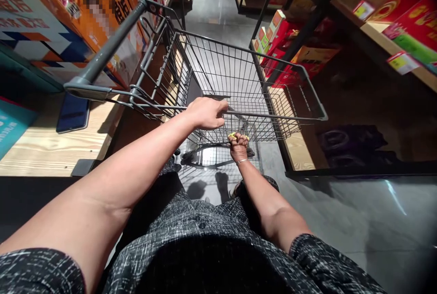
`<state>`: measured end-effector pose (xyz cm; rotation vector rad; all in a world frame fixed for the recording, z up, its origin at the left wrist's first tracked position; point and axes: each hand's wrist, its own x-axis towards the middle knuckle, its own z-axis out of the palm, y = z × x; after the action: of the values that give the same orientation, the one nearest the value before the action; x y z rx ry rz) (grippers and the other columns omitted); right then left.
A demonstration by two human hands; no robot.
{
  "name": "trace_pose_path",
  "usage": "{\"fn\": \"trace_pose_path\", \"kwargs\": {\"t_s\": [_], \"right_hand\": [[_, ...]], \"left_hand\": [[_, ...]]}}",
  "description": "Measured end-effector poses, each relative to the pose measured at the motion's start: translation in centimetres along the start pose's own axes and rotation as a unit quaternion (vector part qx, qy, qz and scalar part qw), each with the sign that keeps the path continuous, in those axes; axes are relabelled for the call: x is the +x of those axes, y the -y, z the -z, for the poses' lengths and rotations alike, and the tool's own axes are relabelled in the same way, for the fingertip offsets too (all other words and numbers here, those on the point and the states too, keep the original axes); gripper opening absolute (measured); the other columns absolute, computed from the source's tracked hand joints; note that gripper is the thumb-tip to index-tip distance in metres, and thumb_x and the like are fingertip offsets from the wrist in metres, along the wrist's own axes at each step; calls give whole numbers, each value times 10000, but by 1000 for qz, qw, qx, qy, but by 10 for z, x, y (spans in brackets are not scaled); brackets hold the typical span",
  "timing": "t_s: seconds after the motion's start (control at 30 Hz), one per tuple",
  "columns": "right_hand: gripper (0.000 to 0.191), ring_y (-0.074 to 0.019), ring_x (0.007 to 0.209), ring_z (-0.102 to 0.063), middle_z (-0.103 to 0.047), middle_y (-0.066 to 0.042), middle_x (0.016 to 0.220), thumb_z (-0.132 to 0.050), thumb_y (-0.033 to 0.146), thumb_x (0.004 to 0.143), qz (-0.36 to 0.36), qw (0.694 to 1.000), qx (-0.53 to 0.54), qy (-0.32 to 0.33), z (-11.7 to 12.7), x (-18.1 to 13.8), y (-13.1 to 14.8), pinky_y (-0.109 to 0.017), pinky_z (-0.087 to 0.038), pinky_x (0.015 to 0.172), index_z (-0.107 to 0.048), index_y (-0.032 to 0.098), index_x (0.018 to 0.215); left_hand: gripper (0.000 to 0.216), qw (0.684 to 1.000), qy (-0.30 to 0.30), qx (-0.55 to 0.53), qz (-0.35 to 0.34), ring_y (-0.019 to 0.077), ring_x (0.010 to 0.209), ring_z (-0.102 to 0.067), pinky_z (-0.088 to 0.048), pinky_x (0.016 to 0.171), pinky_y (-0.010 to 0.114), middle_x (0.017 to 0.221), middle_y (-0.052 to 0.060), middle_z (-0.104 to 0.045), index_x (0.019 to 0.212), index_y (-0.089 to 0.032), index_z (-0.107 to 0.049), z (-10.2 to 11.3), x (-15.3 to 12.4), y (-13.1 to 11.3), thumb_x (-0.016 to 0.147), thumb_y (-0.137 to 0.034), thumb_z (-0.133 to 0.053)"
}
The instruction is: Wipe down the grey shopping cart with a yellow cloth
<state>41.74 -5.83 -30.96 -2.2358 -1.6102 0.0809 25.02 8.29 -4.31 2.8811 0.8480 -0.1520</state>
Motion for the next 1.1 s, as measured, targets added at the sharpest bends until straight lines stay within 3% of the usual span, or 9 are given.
{"fn": "trace_pose_path", "kwargs": {"t_s": [0.13, 0.23, 0.33, 0.47, 0.6, 0.77, 0.83, 0.97, 1.1], "right_hand": [[322, -279, 1041, -489, -616, -147, 1127, -551, 69, 777, -30, 999, -7, 16, -13, -7, -26, -500, -440, 946, -742, 216, 991], [268, -257, 1038, -488, -612, -109, 1097, -550, 93, 800, -23, 1000, -4, 2, -2, -2, -34, -477, -440, 960, -730, 230, 945], [213, -254, 1083, -485, -592, -86, 1110, -552, 162, 869, 26, 993, 26, -110, 33, 11, -32, -483, -438, 998, -726, 253, 953], [137, -288, 1189, -468, -533, -81, 1168, -621, 305, 923, 83, 937, 41, -336, 102, 36, -21, -532, -413, 1066, -720, 278, 1013], [173, -331, 1282, -418, -459, -99, 1218, -606, 349, 933, 83, 925, 33, -369, 134, 54, -14, -590, -388, 1097, -689, 267, 1060], [147, -329, 1280, -403, -429, -113, 1209, -566, 282, 897, 14, 927, 19, -374, 89, 46, -23, -612, -383, 1110, -638, 252, 1022], [185, -327, 1281, -407, -439, -126, 1244, -548, 223, 863, -57, 942, 24, -331, 62, 36, -29, -613, -374, 1118, -624, 240, 1031], [407, -334, 1283, -414, -438, -186, 1331, -540, 114, 727, -238, 954, 67, -171, 19, 18, -35, -613, -344, 1131, -578, 178, 1128], [493, -328, 1257, -422, -443, -191, 1348, -527, 106, 661, -302, 941, 86, -124, 4, 13, -41, -598, -349, 1113, -561, 186, 1147]], "left_hand": [[394, 1000, -9, -8, 0, 303, 954, -696, -508, 832, 414, 1050, 35, -761, 1216, -292, -654, -1, 1, -1, 847, -401, -568], [386, 1000, -14, -2, 3, 299, 947, -700, -509, 815, 401, 1032, 37, -761, 1204, -288, -654, 0, 2, -2, 842, -386, -564], [417, 1000, -6, -3, 9, 296, 988, -697, -507, 859, 399, 1058, 42, -757, 1248, -292, -646, 2, 4, -2, 850, -378, -555], [432, 1000, -1, -13, 21, 294, 1006, -689, -501, 902, 414, 1065, 44, -753, 1283, -303, -647, 3, 7, -3, 870, -367, -536], [410, 1000, -4, -7, 26, 295, 967, -687, -500, 881, 424, 1024, 50, -752, 1270, -302, -661, 2, 9, -3, 905, -355, -482], [382, 1000, -19, 8, 23, 310, 953, -685, -490, 854, 424, 999, 61, -747, 1227, -285, -676, -1, 10, -2, 919, -364, -465], [377, 999, -23, 8, 27, 313, 969, -682, -483, 865, 424, 1002, 60, -745, 1222, -285, -675, -2, 11, -2, 918, -390, -478], [380, 999, -33, 7, 23, 318, 980, -681, -477, 853, 413, 1003, 59, -746, 1208, -278, -670, -3, 13, -3, 892, -420, -514], [396, 999, -42, 6, 17, 316, 965, -688, -478, 833, 403, 997, 56, -749, 1217, -279, -664, -3, 14, -5, 877, -427, -525]]}}
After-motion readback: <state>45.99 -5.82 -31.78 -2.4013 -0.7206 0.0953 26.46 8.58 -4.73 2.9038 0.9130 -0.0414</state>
